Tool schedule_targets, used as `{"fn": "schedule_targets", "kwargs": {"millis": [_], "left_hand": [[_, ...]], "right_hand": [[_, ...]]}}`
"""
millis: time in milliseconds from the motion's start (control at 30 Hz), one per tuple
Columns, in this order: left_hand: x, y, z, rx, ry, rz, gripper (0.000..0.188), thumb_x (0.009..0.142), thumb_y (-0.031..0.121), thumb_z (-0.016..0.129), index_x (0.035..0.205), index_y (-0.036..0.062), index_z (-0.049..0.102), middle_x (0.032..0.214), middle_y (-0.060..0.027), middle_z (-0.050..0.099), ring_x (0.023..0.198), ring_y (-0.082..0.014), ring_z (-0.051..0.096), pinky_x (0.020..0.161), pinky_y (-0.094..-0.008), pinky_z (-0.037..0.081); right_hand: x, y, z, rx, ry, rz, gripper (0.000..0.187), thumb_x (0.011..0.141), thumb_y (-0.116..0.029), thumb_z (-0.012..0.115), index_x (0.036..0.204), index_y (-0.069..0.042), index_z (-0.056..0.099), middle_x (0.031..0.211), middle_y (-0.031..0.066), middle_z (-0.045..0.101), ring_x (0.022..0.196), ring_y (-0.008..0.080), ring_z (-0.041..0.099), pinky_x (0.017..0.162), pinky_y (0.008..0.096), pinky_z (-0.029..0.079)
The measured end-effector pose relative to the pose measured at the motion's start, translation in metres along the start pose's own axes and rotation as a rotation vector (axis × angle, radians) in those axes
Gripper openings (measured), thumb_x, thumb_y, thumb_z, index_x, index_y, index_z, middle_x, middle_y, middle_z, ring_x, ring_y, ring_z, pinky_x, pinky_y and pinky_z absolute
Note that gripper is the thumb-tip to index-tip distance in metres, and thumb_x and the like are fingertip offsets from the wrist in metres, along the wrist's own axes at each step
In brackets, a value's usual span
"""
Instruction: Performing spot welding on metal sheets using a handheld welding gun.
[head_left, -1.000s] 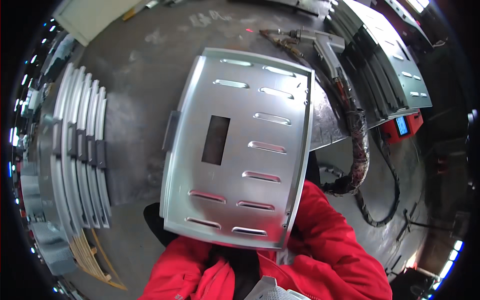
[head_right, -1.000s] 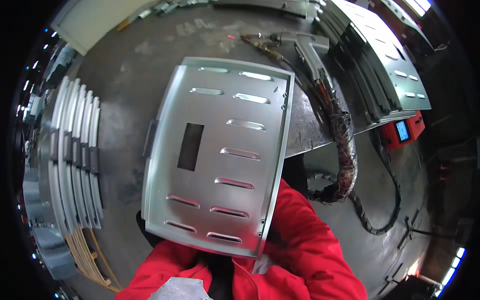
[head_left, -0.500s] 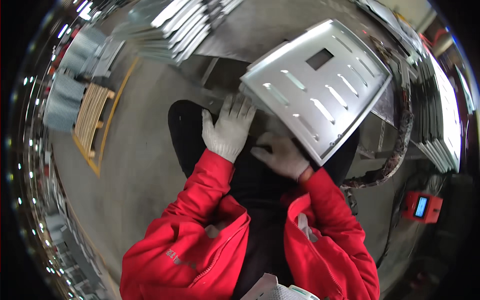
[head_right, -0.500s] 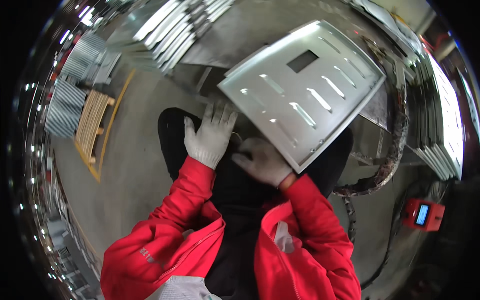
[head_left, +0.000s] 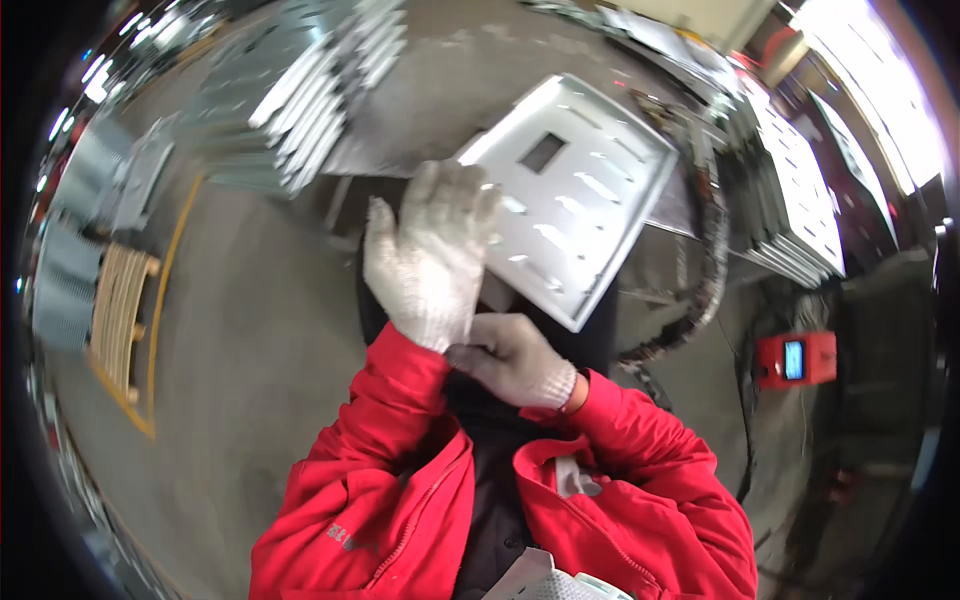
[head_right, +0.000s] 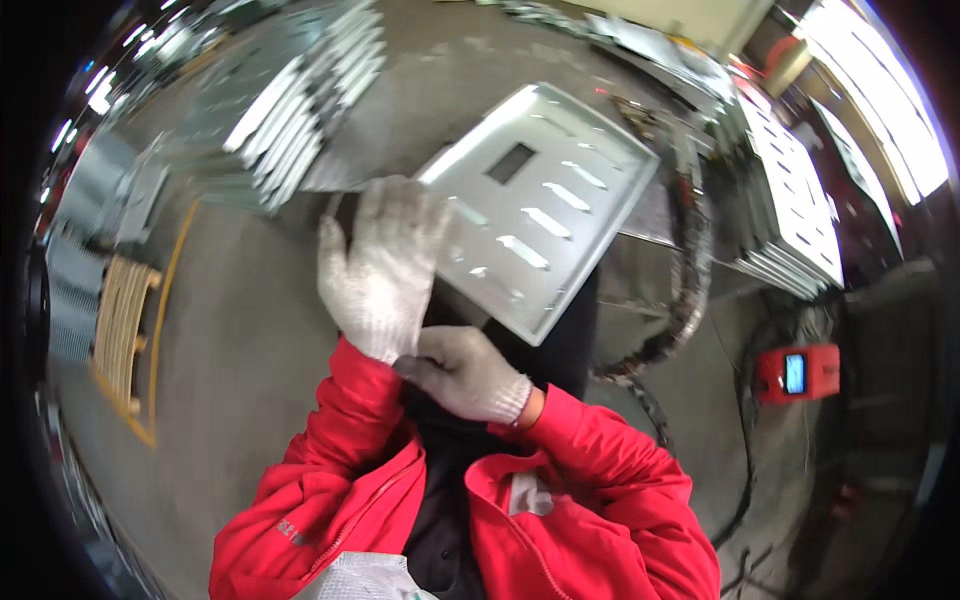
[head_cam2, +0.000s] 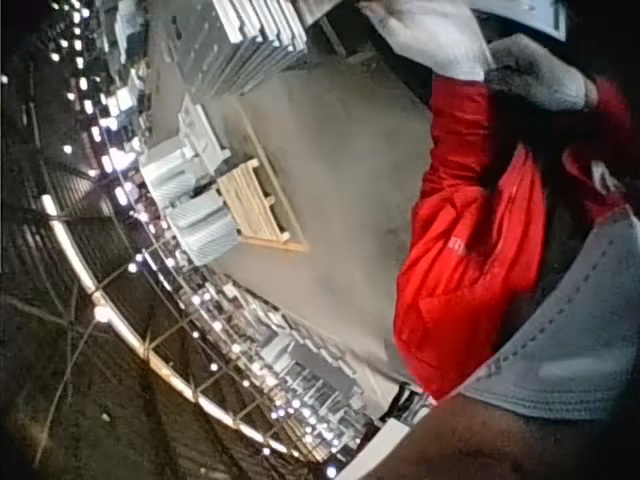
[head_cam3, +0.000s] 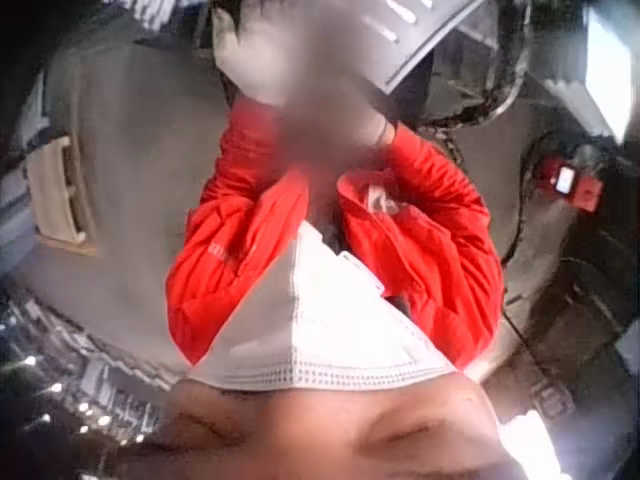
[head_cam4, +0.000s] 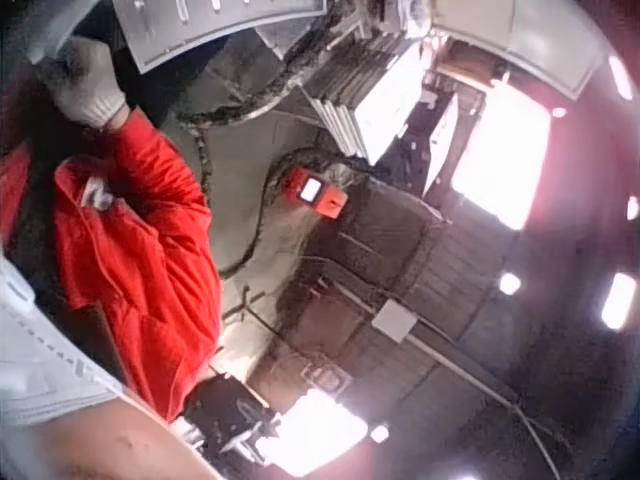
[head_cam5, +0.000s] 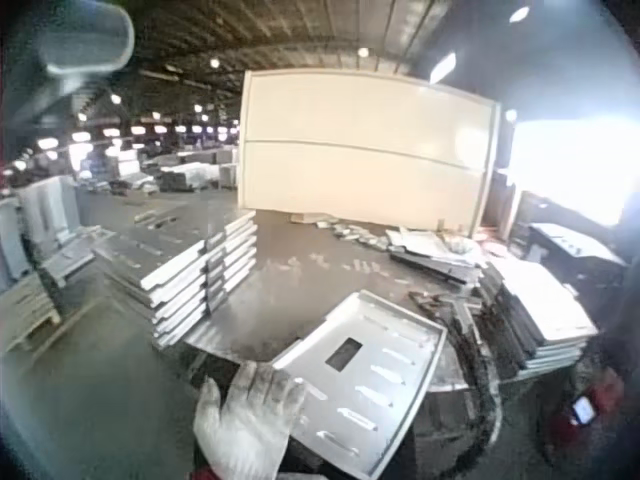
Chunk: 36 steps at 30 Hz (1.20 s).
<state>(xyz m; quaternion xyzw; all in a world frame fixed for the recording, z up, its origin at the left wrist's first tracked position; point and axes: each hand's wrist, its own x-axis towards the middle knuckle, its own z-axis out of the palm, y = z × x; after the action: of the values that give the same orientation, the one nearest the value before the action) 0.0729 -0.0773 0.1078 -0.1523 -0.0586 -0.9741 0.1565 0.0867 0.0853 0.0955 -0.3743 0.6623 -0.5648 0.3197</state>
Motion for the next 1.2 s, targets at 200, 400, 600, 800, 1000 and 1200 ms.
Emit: {"fn": "schedule_targets", "kwargs": {"millis": [200, 400, 600, 800, 1000, 1200], "left_hand": [[-0.028, -0.015, -0.023, 0.989, 0.388, 0.188, 0.037, 0.106, 0.011, 0.061, 0.139, -0.0048, 0.058, 0.132, -0.0169, 0.065, 0.117, -0.0256, 0.063, 0.11, -0.042, 0.05], [-0.054, -0.05, -0.028, 0.999, 0.594, -0.007, 0.034, 0.101, -0.003, 0.059, 0.135, -0.0085, 0.058, 0.129, -0.0182, 0.067, 0.106, -0.0216, 0.066, 0.101, -0.0309, 0.053], [-0.015, 0.002, -0.066, 1.006, 0.646, -0.395, 0.023, 0.099, -0.001, 0.063, 0.12, -0.0075, 0.068, 0.107, -0.0144, 0.075, 0.091, -0.0193, 0.071, 0.087, -0.0286, 0.055], [-0.014, 0.099, -0.043, 0.914, 0.882, -0.35, 0.022, 0.101, 0.011, 0.069, 0.114, -0.0068, 0.069, 0.106, -0.0126, 0.074, 0.091, -0.017, 0.069, 0.085, -0.0271, 0.054], [-0.043, 0.127, -0.065, 1.233, 0.809, -0.439, 0.032, 0.102, 0.026, 0.074, 0.112, -0.0041, 0.069, 0.1, -0.01, 0.071, 0.087, -0.0159, 0.064, 0.081, -0.0293, 0.053], [-0.062, 0.171, -0.088, 1.633, 1.111, -0.495, 0.042, 0.101, 0.04, 0.079, 0.105, -0.0012, 0.07, 0.093, -0.0067, 0.068, 0.084, -0.0135, 0.061, 0.078, -0.0285, 0.052]], "right_hand": [[-0.026, -0.068, -0.117, -0.477, 0.327, -0.082, 0.013, 0.087, 0.001, 0.073, 0.099, -0.003, 0.074, 0.09, 0.0087, 0.073, 0.074, 0.0248, 0.064, 0.072, 0.0333, 0.053], [-0.025, -0.009, -0.346, -0.504, 1.236, 0.048, 0.039, 0.096, -0.026, 0.076, 0.12, 0.004, 0.074, 0.107, 0.015, 0.078, 0.093, 0.0226, 0.071, 0.084, 0.0321, 0.055], [0.023, 0.046, -0.442, -0.578, 1.055, 0.511, 0.041, 0.094, -0.029, 0.075, 0.112, 0.007, 0.074, 0.098, 0.0133, 0.075, 0.085, 0.0222, 0.066, 0.077, 0.0306, 0.053], [0.018, 0.044, -0.425, -0.304, 0.946, 0.423, 0.042, 0.094, -0.028, 0.07, 0.114, 0.008, 0.074, 0.091, 0.0116, 0.073, 0.077, 0.0245, 0.067, 0.07, 0.0341, 0.055], [-0.075, -0.022, -0.299, 0.167, 0.991, 0.057, 0.041, 0.102, -0.03, 0.067, 0.126, 0.003, 0.069, 0.102, 0.0112, 0.071, 0.079, 0.0204, 0.066, 0.067, 0.0306, 0.055], [-0.118, -0.136, -0.186, 0.075, 1.02, 0.089, 0.051, 0.099, -0.038, 0.075, 0.13, 0.002, 0.065, 0.109, 0.0163, 0.07, 0.09, 0.021, 0.071, 0.075, 0.0299, 0.058]]}}
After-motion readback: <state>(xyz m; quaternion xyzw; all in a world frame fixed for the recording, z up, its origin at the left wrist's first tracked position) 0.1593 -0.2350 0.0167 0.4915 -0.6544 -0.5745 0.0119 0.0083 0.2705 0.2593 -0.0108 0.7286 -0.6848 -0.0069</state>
